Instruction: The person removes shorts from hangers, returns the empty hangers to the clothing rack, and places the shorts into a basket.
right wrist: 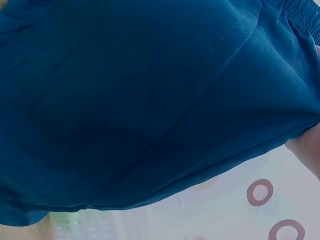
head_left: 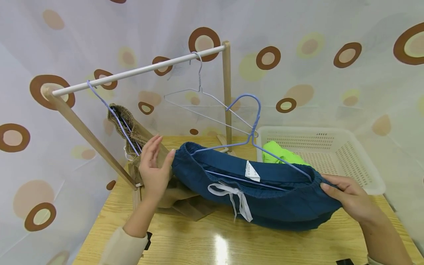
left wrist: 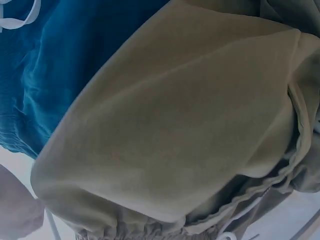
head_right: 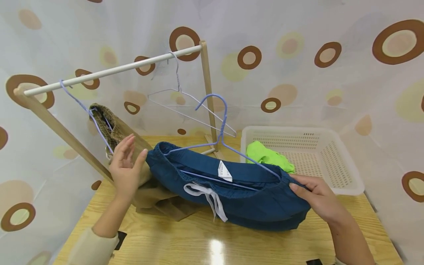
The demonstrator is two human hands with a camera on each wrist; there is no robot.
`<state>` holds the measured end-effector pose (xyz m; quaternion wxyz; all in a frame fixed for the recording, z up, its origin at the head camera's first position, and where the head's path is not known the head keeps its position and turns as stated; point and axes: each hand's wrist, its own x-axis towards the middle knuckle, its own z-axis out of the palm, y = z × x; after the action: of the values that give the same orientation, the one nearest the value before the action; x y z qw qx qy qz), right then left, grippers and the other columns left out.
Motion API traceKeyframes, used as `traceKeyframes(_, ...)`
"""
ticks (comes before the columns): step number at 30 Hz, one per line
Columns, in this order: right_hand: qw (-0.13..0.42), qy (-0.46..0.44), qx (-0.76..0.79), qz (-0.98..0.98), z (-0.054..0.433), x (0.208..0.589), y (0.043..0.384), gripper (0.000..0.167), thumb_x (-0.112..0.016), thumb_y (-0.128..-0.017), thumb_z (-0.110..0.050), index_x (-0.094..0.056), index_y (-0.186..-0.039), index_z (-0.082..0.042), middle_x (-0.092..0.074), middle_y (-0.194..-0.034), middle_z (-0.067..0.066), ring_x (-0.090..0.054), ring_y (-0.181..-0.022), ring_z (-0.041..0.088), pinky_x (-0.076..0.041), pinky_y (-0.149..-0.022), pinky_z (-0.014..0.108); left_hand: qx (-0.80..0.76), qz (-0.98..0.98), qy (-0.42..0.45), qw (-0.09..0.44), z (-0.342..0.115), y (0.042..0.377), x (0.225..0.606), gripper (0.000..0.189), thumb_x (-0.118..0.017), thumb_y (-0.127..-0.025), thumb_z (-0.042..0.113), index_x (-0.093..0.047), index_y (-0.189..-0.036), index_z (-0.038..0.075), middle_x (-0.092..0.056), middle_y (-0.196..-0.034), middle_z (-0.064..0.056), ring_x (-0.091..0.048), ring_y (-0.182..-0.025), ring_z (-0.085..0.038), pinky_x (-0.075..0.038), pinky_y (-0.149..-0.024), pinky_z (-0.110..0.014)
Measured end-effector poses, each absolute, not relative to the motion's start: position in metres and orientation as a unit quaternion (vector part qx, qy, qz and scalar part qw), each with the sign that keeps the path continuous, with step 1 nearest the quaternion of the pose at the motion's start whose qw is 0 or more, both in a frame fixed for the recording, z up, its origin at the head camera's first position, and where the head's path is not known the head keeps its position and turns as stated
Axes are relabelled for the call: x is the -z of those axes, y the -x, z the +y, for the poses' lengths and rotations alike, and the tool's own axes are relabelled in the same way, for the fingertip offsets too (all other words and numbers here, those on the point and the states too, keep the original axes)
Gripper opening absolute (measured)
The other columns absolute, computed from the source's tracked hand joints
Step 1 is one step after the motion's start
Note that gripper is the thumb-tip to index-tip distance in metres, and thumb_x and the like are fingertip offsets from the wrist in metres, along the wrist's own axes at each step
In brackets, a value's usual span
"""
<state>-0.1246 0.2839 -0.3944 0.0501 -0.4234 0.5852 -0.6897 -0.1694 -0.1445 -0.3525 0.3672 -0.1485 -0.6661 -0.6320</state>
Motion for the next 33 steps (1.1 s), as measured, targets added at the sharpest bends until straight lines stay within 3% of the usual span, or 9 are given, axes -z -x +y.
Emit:
traceKeyframes(3, 0.053, 0.434, 0.682, 0.586, 0.291, 0.392, 0.125, 0.051, -0.020, -0.090, 0.024, -0.036, -0.137, 0.009, -0.048, -0.140, 0.007, -0.047, -0.126, 0.012, -0.044, -0.098, 0.018, 0.600, -0.707, 0.172, 0.332, -0.142, 0.168, 0.354, 0.041, -0.063, -0.081, -0.009, -0.053, -0.120, -0.013, -0.049, -0.129, -0.007, -0.045, -0.124, -0.014, -0.035, -0.107, -0.020)
traceKeyframes(6, 0.060, 0.449, 0.678, 0.579, 0.297, 0.389, 0.125, 0.049, -0.019, -0.090, 0.024, -0.033, -0.136, 0.014, -0.047, -0.140, 0.010, -0.048, -0.126, 0.015, -0.045, -0.097, 0.020, 0.551, -0.761, 0.185, 0.287, -0.141, 0.166, 0.356, 0.046, -0.067, -0.080, -0.006, -0.054, -0.124, -0.006, -0.048, -0.133, -0.015, -0.043, -0.126, -0.016, -0.035, -0.106, -0.016)
traceKeyframes(10, 0.060, 0.459, 0.676, 0.574, 0.305, 0.387, 0.126, 0.046, -0.019, -0.089, 0.025, -0.033, -0.133, 0.019, -0.047, -0.140, 0.013, -0.048, -0.126, 0.017, -0.045, -0.097, 0.021, 0.484, -0.827, 0.186, 0.219, -0.141, 0.164, 0.358, 0.048, -0.072, -0.078, 0.005, -0.058, -0.124, 0.003, -0.055, -0.128, -0.014, -0.050, -0.121, -0.023, -0.043, -0.101, -0.027)
traceKeyframes(14, 0.058, 0.456, 0.666, 0.587, 0.312, 0.386, 0.124, 0.047, -0.020, -0.088, 0.026, -0.035, -0.132, 0.019, -0.048, -0.139, 0.012, -0.048, -0.126, 0.016, -0.044, -0.099, 0.020, 0.459, -0.856, 0.191, 0.142, -0.143, 0.162, 0.360, 0.045, -0.072, -0.079, 0.012, -0.060, -0.122, 0.004, -0.061, -0.122, -0.016, -0.056, -0.115, -0.030, -0.047, -0.096, -0.044)
traceKeyframes(19, 0.071, 0.437, 0.651, 0.617, 0.319, 0.384, 0.120, 0.051, -0.022, -0.088, 0.026, -0.039, -0.134, 0.012, -0.050, -0.138, 0.005, -0.050, -0.124, 0.011, -0.045, -0.096, 0.018, 0.436, -0.874, 0.204, 0.073, -0.141, 0.159, 0.366, 0.046, -0.071, -0.080, 0.017, -0.059, -0.122, 0.000, -0.062, -0.121, -0.018, -0.058, -0.113, -0.032, -0.049, -0.093, -0.043)
traceKeyframes(22, 0.084, 0.425, 0.647, 0.627, 0.322, 0.383, 0.118, 0.053, -0.022, -0.088, 0.026, -0.040, -0.135, 0.009, -0.051, -0.138, 0.002, -0.051, -0.123, 0.010, -0.045, -0.096, 0.017, 0.414, -0.879, 0.226, 0.065, -0.137, 0.157, 0.370, 0.039, -0.070, -0.081, 0.018, -0.064, -0.115, 0.000, -0.066, -0.112, -0.017, -0.066, -0.091, -0.025, -0.054, -0.083, -0.036)
traceKeyframes(26, 0.099, 0.430, 0.657, 0.611, 0.323, 0.385, 0.119, 0.053, -0.021, -0.088, 0.027, -0.038, -0.135, 0.010, -0.050, -0.138, 0.005, -0.050, -0.124, 0.012, -0.045, -0.097, 0.018, 0.396, -0.877, 0.262, 0.072, -0.129, 0.154, 0.377, 0.025, -0.069, -0.082, 0.017, -0.068, -0.103, 0.003, -0.071, -0.097, -0.010, -0.065, -0.075, -0.017, -0.053, -0.072, -0.025)
traceKeyframes(33, 0.088, 0.415, 0.658, 0.622, 0.323, 0.389, 0.119, 0.057, -0.023, -0.088, 0.027, -0.042, -0.136, 0.003, -0.050, -0.138, 0.001, -0.047, -0.125, 0.006, -0.042, -0.097, 0.013, 0.382, -0.871, 0.279, 0.136, -0.119, 0.149, 0.390, 0.021, -0.071, -0.080, 0.018, -0.070, -0.096, 0.004, -0.072, -0.087, -0.007, -0.068, -0.077, -0.016, -0.054, -0.068, -0.022)
